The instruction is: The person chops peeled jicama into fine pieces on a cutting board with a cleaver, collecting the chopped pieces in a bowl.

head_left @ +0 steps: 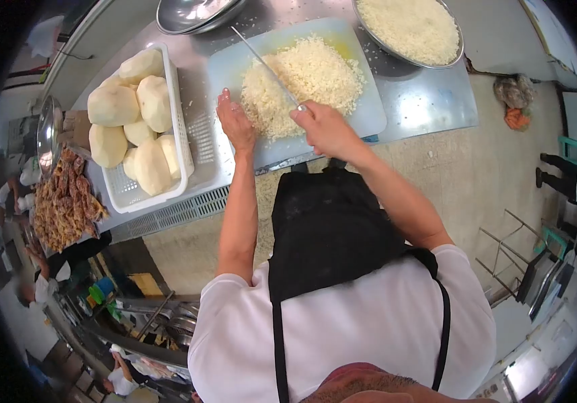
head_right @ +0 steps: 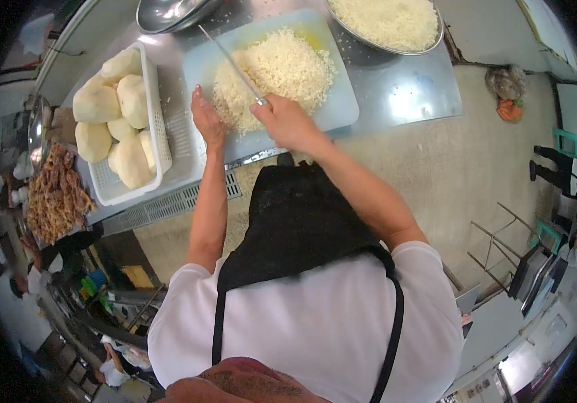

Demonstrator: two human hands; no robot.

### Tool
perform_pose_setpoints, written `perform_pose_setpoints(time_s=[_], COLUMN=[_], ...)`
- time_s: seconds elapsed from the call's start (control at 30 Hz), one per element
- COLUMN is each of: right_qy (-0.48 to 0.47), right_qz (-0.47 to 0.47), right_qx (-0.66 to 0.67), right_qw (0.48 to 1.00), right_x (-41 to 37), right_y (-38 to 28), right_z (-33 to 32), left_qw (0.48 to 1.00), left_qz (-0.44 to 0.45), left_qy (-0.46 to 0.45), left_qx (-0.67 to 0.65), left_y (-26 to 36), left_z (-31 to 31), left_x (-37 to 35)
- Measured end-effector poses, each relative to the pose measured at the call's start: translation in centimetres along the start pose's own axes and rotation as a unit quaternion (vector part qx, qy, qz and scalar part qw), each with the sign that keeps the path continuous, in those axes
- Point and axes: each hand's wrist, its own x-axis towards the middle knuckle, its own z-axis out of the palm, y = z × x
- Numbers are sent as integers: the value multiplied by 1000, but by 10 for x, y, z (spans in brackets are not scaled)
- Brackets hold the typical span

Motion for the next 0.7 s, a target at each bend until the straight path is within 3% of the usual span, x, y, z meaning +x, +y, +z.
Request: perform_pose_setpoints(time_s=[0.07, 0.1, 0.17, 0.27, 0.4, 0.53, 0.6, 0.63, 0.7], right_qy=[33, 37, 10, 42, 53, 92, 110, 110, 118], right_qz=[-79, -78, 18, 13, 2, -18, -38, -65, -94], right_qx=[14, 12, -21, 0, 3, 93, 140, 194, 248], right_qw=[996, 996, 1000, 999, 999, 991, 983, 973, 957], right_x=[18, 21, 22, 0, 21, -2, -10, -11, -18], right_y=[25, 21, 6, -14, 15, 10, 10, 14, 19], right_z=[23, 21, 15, 32, 45, 42, 45, 48, 54], left_qw=[1000, 1000, 1000, 1000, 999, 996, 990, 989, 947], left_qz=[-1, -4, -2, -1, 1, -29, 104, 108, 229], left_qy=[3, 3, -3, -9, -34, -87, -88, -91, -198], left_qx=[-19, -27, -28, -28, -8, -11, -45, -47, -107], left_y=[-4, -6, -9, -4, -5, 20, 66, 86, 116], left_z=[3, 2, -2, -2, -4, -7, -5, -4, 3], left_x=[1, 0, -4, -2, 1, 16, 18, 21, 24])
